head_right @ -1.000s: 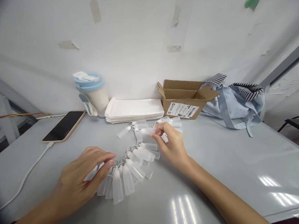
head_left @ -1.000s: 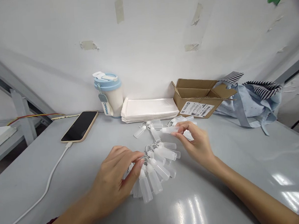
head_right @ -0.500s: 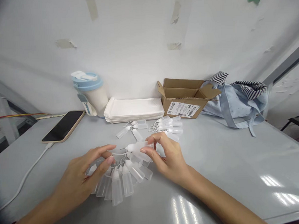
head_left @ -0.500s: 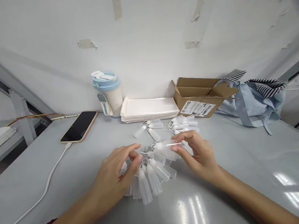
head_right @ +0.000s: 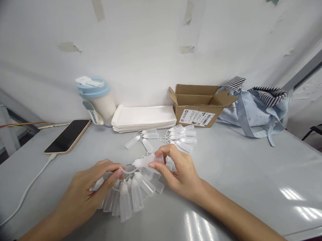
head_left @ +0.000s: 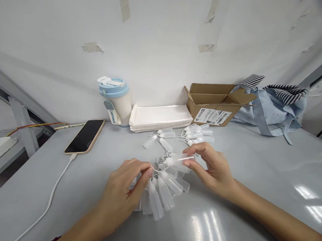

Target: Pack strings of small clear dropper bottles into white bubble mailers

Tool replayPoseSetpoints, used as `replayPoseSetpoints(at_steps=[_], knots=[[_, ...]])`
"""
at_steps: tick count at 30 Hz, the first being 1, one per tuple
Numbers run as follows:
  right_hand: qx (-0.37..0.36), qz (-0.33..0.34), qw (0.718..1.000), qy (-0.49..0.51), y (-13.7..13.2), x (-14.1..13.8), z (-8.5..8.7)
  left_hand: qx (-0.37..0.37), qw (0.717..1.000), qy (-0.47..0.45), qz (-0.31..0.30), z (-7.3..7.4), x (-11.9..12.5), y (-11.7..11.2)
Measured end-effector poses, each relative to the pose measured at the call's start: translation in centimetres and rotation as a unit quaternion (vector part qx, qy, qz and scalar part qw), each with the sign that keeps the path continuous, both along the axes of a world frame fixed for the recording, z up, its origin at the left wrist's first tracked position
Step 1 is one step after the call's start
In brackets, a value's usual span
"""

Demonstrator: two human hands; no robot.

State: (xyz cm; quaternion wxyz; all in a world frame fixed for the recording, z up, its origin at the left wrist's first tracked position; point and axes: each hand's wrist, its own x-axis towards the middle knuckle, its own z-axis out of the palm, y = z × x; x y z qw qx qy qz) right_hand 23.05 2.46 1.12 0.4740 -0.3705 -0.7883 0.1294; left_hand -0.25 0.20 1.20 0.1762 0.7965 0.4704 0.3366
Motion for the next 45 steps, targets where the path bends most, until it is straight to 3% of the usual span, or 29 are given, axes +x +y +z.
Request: replayPoseSetpoints(at_steps=[5, 24, 45], knots=[[-0.019, 0.014, 0.999, -0.023, -0.32, -0.11, 0.04, 0.065, 0.996, 0.014, -0.06, -0.21, 0.04, -0.11], [-0.001, 0.022, 0.999, -0.04, -0.39, -0.29, 0.1, 0.102, 0.992, 0.015, -0.068, 0.19, 0.39, 0.05], [0.004, 0.013, 0.999, -0.04, -0.42, -0.19, 0.03, 0.078, 0.994, 0.014, -0.079, -0.3, 0.17, 0.04]])
